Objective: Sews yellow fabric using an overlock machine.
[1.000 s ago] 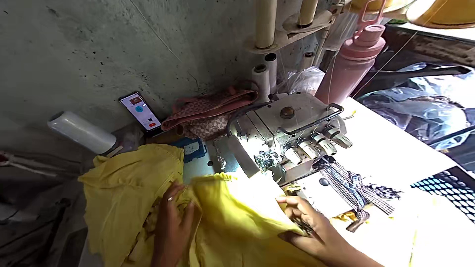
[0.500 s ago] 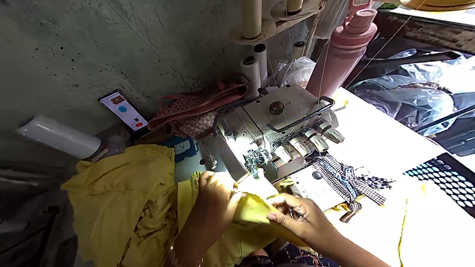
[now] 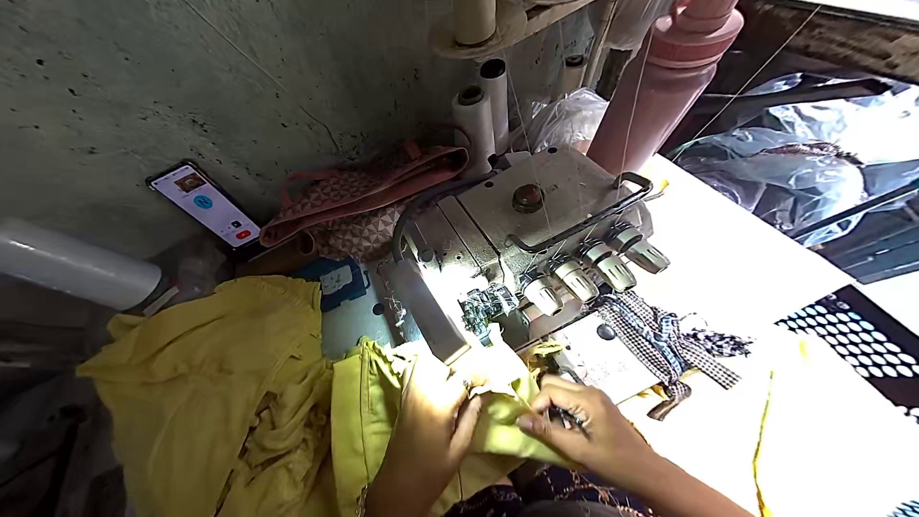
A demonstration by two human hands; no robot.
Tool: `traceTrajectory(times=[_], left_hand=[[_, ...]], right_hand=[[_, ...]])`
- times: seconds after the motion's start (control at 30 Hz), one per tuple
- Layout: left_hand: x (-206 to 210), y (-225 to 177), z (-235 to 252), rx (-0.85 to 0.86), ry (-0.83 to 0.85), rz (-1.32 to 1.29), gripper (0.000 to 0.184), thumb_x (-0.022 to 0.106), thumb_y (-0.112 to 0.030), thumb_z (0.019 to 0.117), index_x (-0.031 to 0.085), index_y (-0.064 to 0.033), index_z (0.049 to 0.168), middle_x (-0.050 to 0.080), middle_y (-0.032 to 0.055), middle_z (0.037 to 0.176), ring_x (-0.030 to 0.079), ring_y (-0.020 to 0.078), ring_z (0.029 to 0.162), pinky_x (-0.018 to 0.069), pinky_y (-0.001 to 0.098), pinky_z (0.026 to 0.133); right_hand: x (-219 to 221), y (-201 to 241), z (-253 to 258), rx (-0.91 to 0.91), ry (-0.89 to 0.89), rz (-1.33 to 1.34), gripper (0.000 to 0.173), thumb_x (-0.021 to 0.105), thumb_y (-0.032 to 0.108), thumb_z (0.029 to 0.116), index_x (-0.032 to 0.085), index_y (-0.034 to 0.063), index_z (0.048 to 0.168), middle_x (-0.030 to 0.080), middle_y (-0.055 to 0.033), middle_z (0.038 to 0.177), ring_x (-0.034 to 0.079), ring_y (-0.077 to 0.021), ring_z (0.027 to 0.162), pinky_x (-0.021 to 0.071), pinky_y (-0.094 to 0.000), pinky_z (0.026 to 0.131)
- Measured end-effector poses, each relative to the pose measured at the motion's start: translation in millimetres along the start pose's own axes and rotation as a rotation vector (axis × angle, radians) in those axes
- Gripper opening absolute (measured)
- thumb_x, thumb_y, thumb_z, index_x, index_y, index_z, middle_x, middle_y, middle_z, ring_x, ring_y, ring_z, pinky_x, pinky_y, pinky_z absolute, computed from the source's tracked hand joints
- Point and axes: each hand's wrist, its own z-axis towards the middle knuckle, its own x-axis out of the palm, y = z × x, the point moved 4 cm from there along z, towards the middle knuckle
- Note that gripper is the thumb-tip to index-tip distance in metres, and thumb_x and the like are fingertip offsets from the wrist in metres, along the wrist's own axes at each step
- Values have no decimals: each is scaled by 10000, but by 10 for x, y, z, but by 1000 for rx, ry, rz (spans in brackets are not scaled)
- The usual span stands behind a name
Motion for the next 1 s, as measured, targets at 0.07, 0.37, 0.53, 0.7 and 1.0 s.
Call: traceTrajectory(times=[0.07,0.37,0.53,0.7,1.0], left_hand=[[-3,35,44,-32,-23,2,253,561,-270,987,768,-132,940,697,101,1136,606,228,1150,425,448,1028],[-11,26,-190,42,14,11,205,541,-271,991,733,-199,993,700,8,1197,554,182,1208,352,370,1078],[27,23,-233,70,-49,23,172,565,-278,986,727,-219,971,684,19,1272,540,180,1247,361,325,1081],[-24,-2,-224,62,-109,-17,132,629,-226,934,745,-218,996,666,39,1133,564,130,1138,414,227,1004],[-96,-33,-240,235,-202,-52,91,627,-221,1011,693,-166,981,721,-21,1006,657,109,1106,511,245,996]], right_hand=[[-55,62,170,44,-41,-3,368,662,475,966,678,112,1024,667,44,814,558,41,637,469,-129,561],[230,-29,-275,230,106,409,192,666,202,973,574,88,1099,648,64,864,587,59,733,501,-127,676],[-8,174,101,-105,-134,-35,344,668,378,983,647,101,1186,658,-19,1038,593,31,798,502,-103,661],[51,466,404,-187,-196,-404,263,679,351,868,764,124,972,648,-44,865,600,-87,655,464,-214,500],[-23,397,482,-9,63,264,209,668,218,970,748,46,881,706,35,803,632,67,746,517,-92,689]])
